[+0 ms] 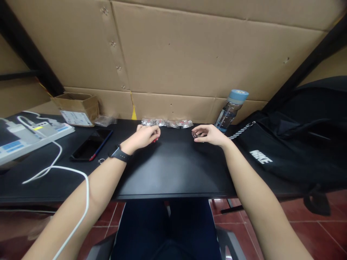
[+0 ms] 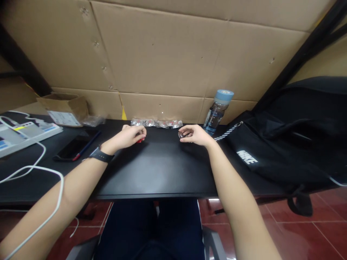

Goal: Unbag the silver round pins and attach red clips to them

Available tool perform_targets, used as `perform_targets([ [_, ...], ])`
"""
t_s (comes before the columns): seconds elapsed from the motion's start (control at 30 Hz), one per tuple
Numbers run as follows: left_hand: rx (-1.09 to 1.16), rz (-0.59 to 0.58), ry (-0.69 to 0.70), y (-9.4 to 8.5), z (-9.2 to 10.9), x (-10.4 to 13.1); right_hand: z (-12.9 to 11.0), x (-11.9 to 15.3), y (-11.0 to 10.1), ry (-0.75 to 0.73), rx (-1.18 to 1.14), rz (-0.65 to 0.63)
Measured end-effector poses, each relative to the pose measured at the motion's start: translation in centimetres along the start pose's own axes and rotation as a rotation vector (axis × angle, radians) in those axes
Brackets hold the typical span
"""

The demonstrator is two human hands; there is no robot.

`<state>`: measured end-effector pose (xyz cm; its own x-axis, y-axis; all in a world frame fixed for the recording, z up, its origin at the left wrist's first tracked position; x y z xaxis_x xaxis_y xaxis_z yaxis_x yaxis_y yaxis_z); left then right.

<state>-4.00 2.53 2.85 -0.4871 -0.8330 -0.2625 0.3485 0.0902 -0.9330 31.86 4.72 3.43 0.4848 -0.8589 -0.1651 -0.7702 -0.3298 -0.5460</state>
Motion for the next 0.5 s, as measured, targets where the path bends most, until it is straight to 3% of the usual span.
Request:
perform_targets([
  [0.2,0.162,0.036,0.077,0.6,1.6,-0.2,-1.0,-0.4,2.4,0.012,-0.161,-0.070],
  [0.5,-0.087,-0.004,-0.001,2.4,1.5,-0.3,0.0,-1.0,3.9,-0.016,-0.131,-0.093],
])
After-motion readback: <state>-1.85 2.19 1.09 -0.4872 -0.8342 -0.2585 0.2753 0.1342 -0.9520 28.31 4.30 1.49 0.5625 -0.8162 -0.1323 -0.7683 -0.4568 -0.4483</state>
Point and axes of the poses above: each hand's wrist, its own x-axis away from the middle knuckle, its own y-axis out of the palm, z = x × y, the point moved 1 cm from there along -x, towards the middle knuckle, and after that the axes turned 5 degrees about -x, right-handed, at the moved point
